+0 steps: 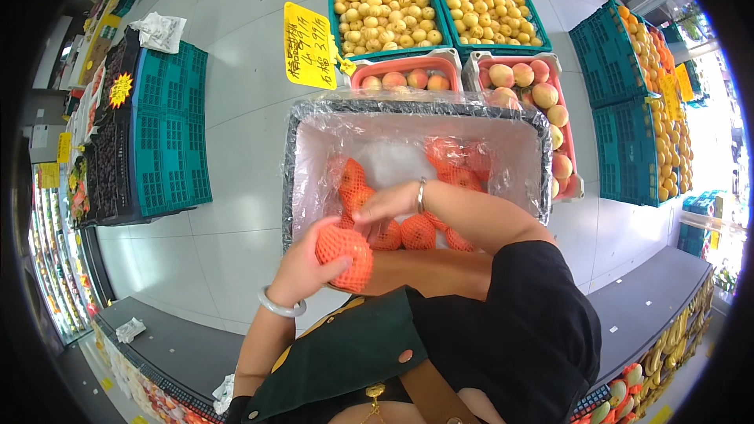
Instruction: The person picks apples from a display, removes the protective foam netting, and places the apples into a cardboard box. The person repeats this process for several apples and then carries the box through the store.
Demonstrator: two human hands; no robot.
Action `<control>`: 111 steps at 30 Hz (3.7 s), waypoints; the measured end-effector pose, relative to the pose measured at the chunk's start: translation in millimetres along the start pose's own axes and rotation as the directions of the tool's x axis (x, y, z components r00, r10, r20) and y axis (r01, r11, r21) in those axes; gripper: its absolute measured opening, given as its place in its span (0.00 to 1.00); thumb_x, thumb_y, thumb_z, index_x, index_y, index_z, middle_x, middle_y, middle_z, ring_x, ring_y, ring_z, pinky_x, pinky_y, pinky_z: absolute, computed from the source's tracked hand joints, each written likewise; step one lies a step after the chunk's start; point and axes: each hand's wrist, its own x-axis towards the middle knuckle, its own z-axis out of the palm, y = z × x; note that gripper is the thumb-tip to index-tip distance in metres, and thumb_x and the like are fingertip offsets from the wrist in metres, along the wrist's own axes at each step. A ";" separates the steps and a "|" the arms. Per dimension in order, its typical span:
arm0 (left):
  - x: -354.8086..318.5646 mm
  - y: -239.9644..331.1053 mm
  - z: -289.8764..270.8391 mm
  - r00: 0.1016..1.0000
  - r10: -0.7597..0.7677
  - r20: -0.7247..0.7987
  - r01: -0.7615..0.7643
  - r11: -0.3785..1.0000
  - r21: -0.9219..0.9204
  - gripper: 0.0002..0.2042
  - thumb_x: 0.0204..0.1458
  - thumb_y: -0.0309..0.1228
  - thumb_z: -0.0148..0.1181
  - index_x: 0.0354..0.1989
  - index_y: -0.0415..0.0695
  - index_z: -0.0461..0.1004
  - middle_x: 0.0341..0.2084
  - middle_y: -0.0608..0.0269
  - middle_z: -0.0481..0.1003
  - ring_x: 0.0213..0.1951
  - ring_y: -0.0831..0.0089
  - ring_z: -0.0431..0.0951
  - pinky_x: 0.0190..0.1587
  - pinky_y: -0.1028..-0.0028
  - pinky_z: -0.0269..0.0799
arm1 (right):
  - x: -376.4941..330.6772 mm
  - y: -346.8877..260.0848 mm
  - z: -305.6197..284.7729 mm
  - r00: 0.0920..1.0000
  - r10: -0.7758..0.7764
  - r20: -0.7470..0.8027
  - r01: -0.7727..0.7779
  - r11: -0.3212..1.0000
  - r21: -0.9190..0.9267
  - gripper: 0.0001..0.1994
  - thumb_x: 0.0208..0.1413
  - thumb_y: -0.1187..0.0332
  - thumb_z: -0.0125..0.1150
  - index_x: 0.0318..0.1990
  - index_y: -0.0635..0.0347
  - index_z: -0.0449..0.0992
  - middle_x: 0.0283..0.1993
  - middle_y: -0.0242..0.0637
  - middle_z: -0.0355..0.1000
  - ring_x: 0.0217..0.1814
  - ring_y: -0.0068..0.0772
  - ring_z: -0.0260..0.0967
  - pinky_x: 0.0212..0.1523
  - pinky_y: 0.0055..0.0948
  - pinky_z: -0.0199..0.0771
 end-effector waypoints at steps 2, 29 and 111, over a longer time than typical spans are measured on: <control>-11.8 -2.4 1.5 0.999 0.000 0.034 -0.002 0.999 0.042 0.30 0.41 0.38 0.64 0.54 0.42 0.63 0.44 0.47 0.71 0.46 0.56 0.74 0.47 0.66 0.68 | 17.6 3.6 -16.3 0.959 0.130 -0.250 -0.125 0.991 0.039 0.30 0.49 0.49 0.60 0.51 0.65 0.67 0.47 0.43 0.70 0.49 0.35 0.67 0.51 0.32 0.65; -16.5 -78.2 30.2 0.972 0.165 -0.170 -0.232 0.814 -0.532 0.33 0.40 0.28 0.61 0.57 0.39 0.56 0.46 0.53 0.68 0.48 0.64 0.70 0.52 0.68 0.66 | -22.2 52.9 -17.6 0.499 0.245 -0.831 -0.247 0.960 0.134 0.46 0.29 0.54 0.71 0.57 0.70 0.57 0.49 0.47 0.68 0.48 0.37 0.69 0.40 0.32 0.73; -746.7 -106.0 459.6 -0.953 -0.301 -0.045 -0.304 0.935 0.185 0.39 0.47 0.41 0.61 0.64 0.40 0.46 0.59 0.55 0.57 0.61 0.64 0.58 0.62 0.62 0.54 | 111.1 155.4 1023.6 -0.395 0.585 0.708 0.244 0.810 -0.533 0.14 0.57 0.61 0.56 0.42 0.56 0.60 0.34 0.26 0.63 0.28 0.16 0.65 0.26 0.18 0.70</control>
